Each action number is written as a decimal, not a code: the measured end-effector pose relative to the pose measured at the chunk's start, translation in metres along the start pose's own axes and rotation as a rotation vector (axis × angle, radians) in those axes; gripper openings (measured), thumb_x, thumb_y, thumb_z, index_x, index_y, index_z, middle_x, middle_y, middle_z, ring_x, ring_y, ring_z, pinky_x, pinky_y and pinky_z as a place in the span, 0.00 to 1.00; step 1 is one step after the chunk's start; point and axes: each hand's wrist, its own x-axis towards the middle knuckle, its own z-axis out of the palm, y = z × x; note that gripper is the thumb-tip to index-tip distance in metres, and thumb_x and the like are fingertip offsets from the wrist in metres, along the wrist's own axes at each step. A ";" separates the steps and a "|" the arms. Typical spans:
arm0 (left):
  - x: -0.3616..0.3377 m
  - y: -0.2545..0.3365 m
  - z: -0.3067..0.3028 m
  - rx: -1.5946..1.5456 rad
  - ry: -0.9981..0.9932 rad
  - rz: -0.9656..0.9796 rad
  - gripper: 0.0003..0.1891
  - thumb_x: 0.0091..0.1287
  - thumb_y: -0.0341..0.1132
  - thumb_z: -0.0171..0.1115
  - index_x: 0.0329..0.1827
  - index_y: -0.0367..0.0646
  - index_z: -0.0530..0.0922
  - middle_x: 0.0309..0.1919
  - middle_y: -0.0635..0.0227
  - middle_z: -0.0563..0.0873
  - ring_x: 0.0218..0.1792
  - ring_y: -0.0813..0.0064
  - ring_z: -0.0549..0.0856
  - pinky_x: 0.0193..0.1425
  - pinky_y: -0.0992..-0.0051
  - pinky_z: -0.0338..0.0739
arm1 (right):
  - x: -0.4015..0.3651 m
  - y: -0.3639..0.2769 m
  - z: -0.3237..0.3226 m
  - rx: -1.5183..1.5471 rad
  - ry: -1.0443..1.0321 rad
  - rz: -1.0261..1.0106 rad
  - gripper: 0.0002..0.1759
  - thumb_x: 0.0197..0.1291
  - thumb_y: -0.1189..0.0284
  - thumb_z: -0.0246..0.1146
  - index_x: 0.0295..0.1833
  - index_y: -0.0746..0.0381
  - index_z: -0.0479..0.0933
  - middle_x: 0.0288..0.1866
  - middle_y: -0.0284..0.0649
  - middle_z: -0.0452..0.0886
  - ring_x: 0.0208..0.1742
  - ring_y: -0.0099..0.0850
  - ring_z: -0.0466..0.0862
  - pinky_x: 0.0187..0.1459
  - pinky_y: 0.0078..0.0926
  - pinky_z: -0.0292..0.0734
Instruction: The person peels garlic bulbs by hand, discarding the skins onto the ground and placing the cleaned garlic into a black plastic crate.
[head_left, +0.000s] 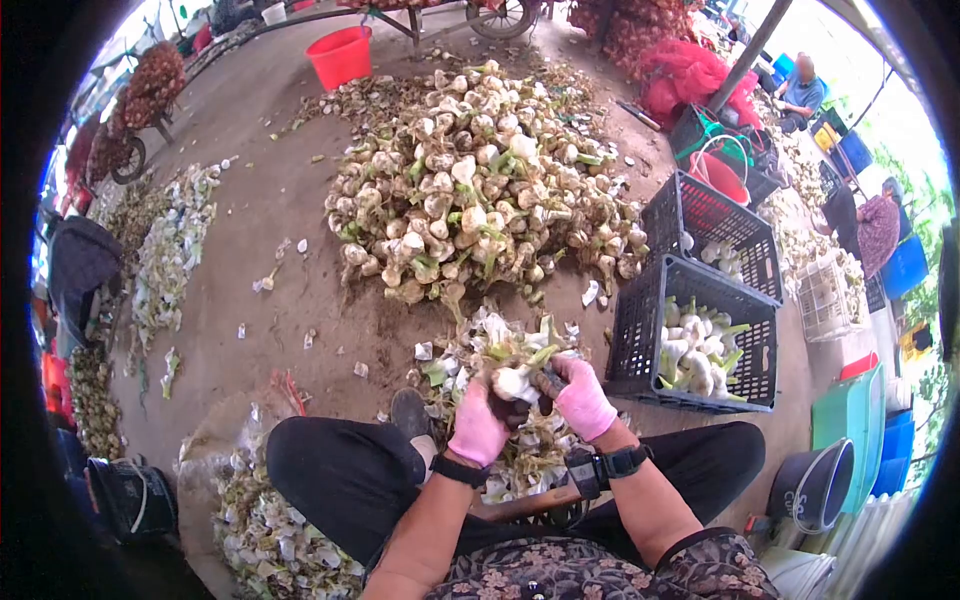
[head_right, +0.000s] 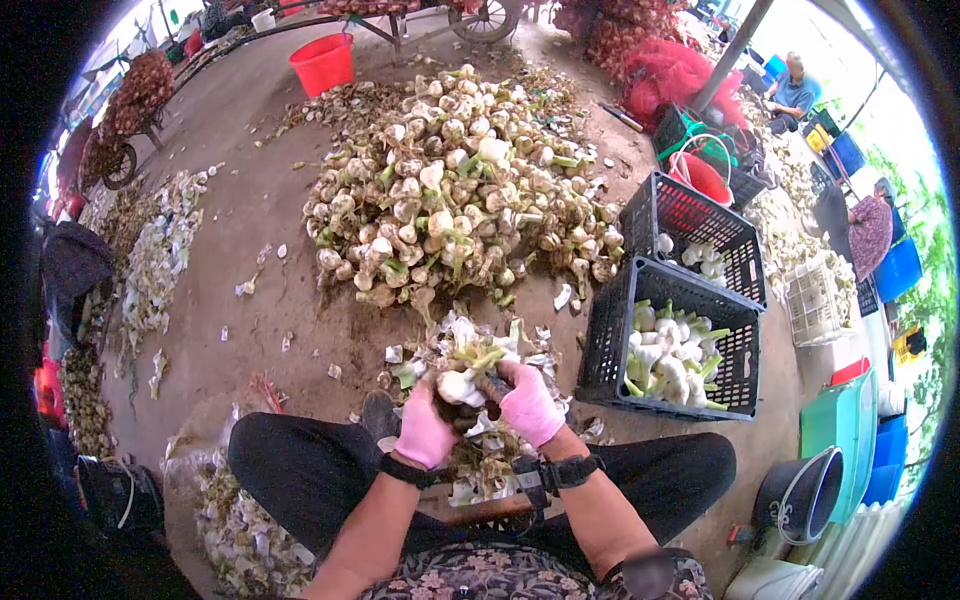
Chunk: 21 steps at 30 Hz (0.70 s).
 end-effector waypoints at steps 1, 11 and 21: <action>0.001 0.000 -0.005 0.085 -0.018 0.063 0.21 0.73 0.51 0.43 0.57 0.47 0.74 0.40 0.69 0.82 0.34 0.74 0.80 0.34 0.75 0.74 | -0.001 0.000 0.002 0.019 -0.012 -0.038 0.13 0.59 0.71 0.65 0.45 0.70 0.78 0.33 0.45 0.84 0.34 0.26 0.80 0.40 0.27 0.75; 0.007 -0.001 -0.025 0.462 -0.039 0.238 0.23 0.72 0.47 0.52 0.63 0.44 0.66 0.52 0.64 0.79 0.54 0.69 0.79 0.56 0.66 0.77 | -0.002 -0.002 -0.007 0.092 0.021 0.092 0.12 0.57 0.80 0.61 0.47 0.71 0.78 0.38 0.45 0.84 0.40 0.26 0.81 0.45 0.25 0.75; 0.001 0.003 -0.009 0.272 0.110 0.211 0.24 0.58 0.22 0.67 0.57 0.33 0.69 0.46 0.64 0.81 0.49 0.77 0.80 0.56 0.75 0.75 | 0.007 0.006 0.008 -0.256 0.129 -0.231 0.15 0.47 0.85 0.57 0.44 0.70 0.78 0.37 0.48 0.82 0.40 0.39 0.82 0.45 0.30 0.74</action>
